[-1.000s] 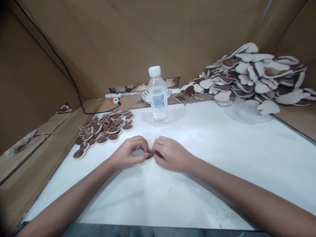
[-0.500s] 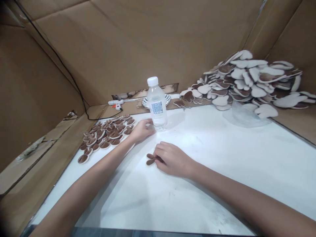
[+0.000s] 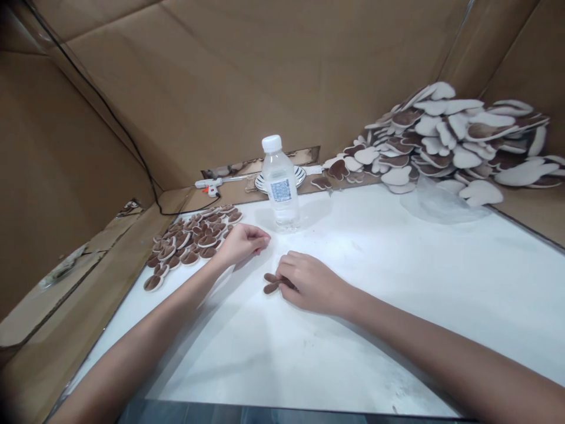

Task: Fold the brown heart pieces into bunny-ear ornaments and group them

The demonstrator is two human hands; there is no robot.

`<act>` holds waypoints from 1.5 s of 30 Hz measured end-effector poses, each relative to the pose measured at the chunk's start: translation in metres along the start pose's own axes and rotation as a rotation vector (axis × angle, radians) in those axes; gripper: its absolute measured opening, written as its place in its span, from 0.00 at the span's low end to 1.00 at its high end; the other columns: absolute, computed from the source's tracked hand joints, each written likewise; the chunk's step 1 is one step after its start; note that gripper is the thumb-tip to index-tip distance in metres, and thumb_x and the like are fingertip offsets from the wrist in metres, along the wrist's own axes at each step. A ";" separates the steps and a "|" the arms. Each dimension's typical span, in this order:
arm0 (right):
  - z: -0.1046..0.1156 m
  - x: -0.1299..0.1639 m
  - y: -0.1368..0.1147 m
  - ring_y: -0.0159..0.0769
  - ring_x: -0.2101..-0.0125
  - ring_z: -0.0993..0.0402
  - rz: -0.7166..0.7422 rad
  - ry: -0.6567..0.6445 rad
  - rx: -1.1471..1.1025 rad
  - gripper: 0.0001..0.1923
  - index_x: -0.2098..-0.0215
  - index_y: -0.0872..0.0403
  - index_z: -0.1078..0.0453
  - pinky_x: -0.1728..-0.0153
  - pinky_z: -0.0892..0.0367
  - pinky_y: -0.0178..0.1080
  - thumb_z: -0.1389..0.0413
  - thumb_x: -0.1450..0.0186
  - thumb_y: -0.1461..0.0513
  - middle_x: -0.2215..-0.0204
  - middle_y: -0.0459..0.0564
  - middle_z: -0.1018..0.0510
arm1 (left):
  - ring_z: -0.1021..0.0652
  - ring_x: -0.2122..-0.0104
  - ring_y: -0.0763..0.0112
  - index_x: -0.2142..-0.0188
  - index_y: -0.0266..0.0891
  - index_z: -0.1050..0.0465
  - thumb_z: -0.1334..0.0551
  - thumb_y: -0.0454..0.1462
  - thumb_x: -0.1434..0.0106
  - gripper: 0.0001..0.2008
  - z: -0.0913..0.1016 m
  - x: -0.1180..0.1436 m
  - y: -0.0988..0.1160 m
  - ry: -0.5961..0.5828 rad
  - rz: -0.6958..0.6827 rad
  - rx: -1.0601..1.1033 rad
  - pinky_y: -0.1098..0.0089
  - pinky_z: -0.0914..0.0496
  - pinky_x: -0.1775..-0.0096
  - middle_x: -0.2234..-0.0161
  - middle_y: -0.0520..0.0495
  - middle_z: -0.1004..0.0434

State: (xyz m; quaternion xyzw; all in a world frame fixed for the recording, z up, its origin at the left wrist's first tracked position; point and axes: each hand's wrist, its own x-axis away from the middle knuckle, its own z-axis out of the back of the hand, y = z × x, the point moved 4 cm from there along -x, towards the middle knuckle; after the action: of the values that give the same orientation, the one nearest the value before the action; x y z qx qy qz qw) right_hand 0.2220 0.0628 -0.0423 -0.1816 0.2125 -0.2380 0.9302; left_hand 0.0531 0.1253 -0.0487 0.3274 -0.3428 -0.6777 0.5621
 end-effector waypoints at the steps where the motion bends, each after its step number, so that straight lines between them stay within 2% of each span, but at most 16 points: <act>1: 0.000 0.000 0.000 0.35 0.68 0.34 -0.001 -0.002 0.000 0.07 0.70 0.56 0.34 0.66 0.37 0.38 0.52 0.38 0.69 0.72 0.48 0.29 | 0.28 0.77 0.75 0.63 0.31 0.24 0.39 0.37 0.45 0.12 0.001 -0.003 0.004 0.045 -0.016 -0.006 0.74 0.34 0.73 0.74 0.46 0.25; 2: 0.000 0.000 0.000 0.35 0.68 0.34 -0.003 -0.004 0.001 0.07 0.70 0.56 0.34 0.66 0.37 0.38 0.52 0.38 0.69 0.72 0.49 0.29 | 0.27 0.73 0.73 0.57 0.31 0.26 0.37 0.37 0.46 0.17 0.002 -0.008 0.008 0.097 -0.038 -0.015 0.73 0.32 0.70 0.66 0.43 0.23; 4: 0.000 0.001 -0.001 0.35 0.68 0.34 -0.007 -0.010 0.000 0.07 0.70 0.56 0.34 0.65 0.37 0.39 0.52 0.38 0.69 0.72 0.49 0.29 | 0.25 0.63 0.67 0.44 0.32 0.37 0.33 0.38 0.51 0.34 0.003 -0.019 0.016 0.184 -0.094 -0.056 0.70 0.30 0.63 0.51 0.37 0.28; 6: -0.001 0.001 0.000 0.36 0.67 0.34 -0.013 -0.018 0.002 0.07 0.70 0.56 0.33 0.65 0.36 0.39 0.52 0.38 0.69 0.71 0.49 0.29 | 0.27 0.54 0.60 0.40 0.32 0.43 0.29 0.38 0.58 0.45 0.000 -0.030 0.019 0.186 -0.147 -0.153 0.66 0.30 0.57 0.45 0.34 0.35; 8: 0.000 0.002 0.000 0.36 0.68 0.34 -0.018 -0.015 0.004 0.07 0.70 0.56 0.33 0.66 0.36 0.39 0.52 0.38 0.69 0.71 0.50 0.29 | 0.28 0.52 0.57 0.46 0.32 0.33 0.29 0.36 0.59 0.38 -0.004 -0.037 0.017 0.109 -0.179 -0.269 0.63 0.32 0.53 0.48 0.36 0.31; 10: 0.000 0.002 0.001 0.36 0.68 0.34 -0.015 -0.010 0.002 0.07 0.69 0.56 0.33 0.66 0.37 0.40 0.52 0.38 0.69 0.72 0.50 0.29 | 0.26 0.55 0.58 0.58 0.33 0.24 0.30 0.36 0.55 0.22 -0.006 -0.039 0.011 0.046 -0.192 -0.331 0.64 0.32 0.52 0.55 0.40 0.25; 12: 0.001 0.001 0.001 0.36 0.68 0.34 -0.003 -0.009 -0.008 0.07 0.70 0.56 0.33 0.66 0.37 0.40 0.52 0.38 0.69 0.72 0.49 0.29 | 0.24 0.59 0.63 0.67 0.35 0.22 0.33 0.37 0.49 0.10 -0.004 -0.038 0.003 0.041 -0.192 -0.342 0.66 0.32 0.53 0.60 0.43 0.24; 14: 0.001 0.001 0.001 0.36 0.68 0.35 0.005 -0.009 -0.015 0.07 0.70 0.56 0.33 0.66 0.37 0.40 0.52 0.38 0.69 0.72 0.49 0.29 | 0.24 0.61 0.67 0.70 0.35 0.23 0.36 0.36 0.45 0.06 -0.003 -0.036 -0.002 0.072 -0.195 -0.349 0.68 0.32 0.55 0.62 0.44 0.24; 18: 0.000 0.000 0.001 0.36 0.68 0.34 0.005 -0.003 -0.018 0.07 0.69 0.56 0.33 0.66 0.37 0.40 0.52 0.38 0.69 0.72 0.49 0.29 | 0.26 0.64 0.67 0.71 0.34 0.25 0.42 0.30 0.43 0.06 -0.004 -0.037 -0.006 0.116 -0.211 -0.412 0.67 0.32 0.56 0.66 0.44 0.26; 22: 0.000 0.001 0.000 0.35 0.68 0.34 0.005 -0.004 -0.019 0.07 0.70 0.56 0.34 0.66 0.37 0.39 0.52 0.38 0.69 0.73 0.48 0.29 | 0.27 0.62 0.64 0.70 0.33 0.28 0.45 0.31 0.39 0.08 -0.006 -0.040 -0.004 0.112 -0.215 -0.466 0.65 0.34 0.55 0.65 0.41 0.27; 28: 0.000 0.001 0.001 0.35 0.68 0.34 0.003 -0.018 -0.013 0.07 0.70 0.55 0.34 0.66 0.37 0.39 0.52 0.38 0.69 0.72 0.49 0.29 | 0.26 0.69 0.68 0.64 0.35 0.29 0.50 0.33 0.36 0.10 0.008 -0.034 -0.001 0.114 -0.154 -0.462 0.69 0.33 0.63 0.71 0.46 0.24; 31: 0.000 0.001 0.001 0.35 0.68 0.34 0.002 -0.012 -0.009 0.07 0.70 0.55 0.35 0.66 0.37 0.38 0.52 0.38 0.69 0.72 0.48 0.29 | 0.26 0.70 0.68 0.65 0.35 0.28 0.45 0.34 0.39 0.08 0.011 -0.033 0.002 0.099 -0.158 -0.465 0.70 0.33 0.63 0.71 0.46 0.24; 35: 0.000 0.001 0.000 0.35 0.68 0.34 -0.005 -0.013 -0.003 0.06 0.71 0.55 0.37 0.66 0.38 0.38 0.51 0.38 0.70 0.72 0.48 0.30 | 0.27 0.71 0.67 0.70 0.35 0.26 0.37 0.36 0.47 0.06 0.005 -0.035 0.003 0.048 -0.158 -0.467 0.69 0.33 0.64 0.70 0.45 0.24; 37: 0.000 0.001 -0.001 0.34 0.68 0.35 -0.006 -0.018 -0.005 0.06 0.72 0.55 0.37 0.66 0.38 0.38 0.52 0.38 0.70 0.72 0.48 0.30 | 0.27 0.70 0.67 0.74 0.35 0.27 0.39 0.33 0.46 0.03 0.001 -0.037 0.002 0.036 -0.160 -0.455 0.68 0.33 0.62 0.71 0.45 0.24; 40: 0.001 0.001 -0.001 0.34 0.68 0.35 -0.008 -0.025 -0.007 0.06 0.72 0.55 0.37 0.66 0.38 0.38 0.52 0.38 0.69 0.72 0.48 0.30 | 0.27 0.67 0.65 0.76 0.36 0.30 0.43 0.30 0.44 0.06 -0.002 -0.039 0.000 0.042 -0.167 -0.421 0.65 0.33 0.58 0.71 0.44 0.25; 45: 0.001 0.001 0.000 0.35 0.67 0.35 -0.012 -0.030 -0.006 0.06 0.71 0.55 0.36 0.65 0.38 0.38 0.52 0.38 0.69 0.72 0.48 0.30 | 0.26 0.66 0.66 0.72 0.36 0.35 0.46 0.32 0.40 0.05 0.004 -0.039 0.002 0.071 -0.148 -0.277 0.65 0.32 0.59 0.69 0.44 0.26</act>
State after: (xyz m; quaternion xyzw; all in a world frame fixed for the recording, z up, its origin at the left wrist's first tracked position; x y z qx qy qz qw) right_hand 0.2229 0.0630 -0.0423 -0.1893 0.1979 -0.2400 0.9313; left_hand 0.0567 0.1638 -0.0430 0.2949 -0.2008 -0.7460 0.5623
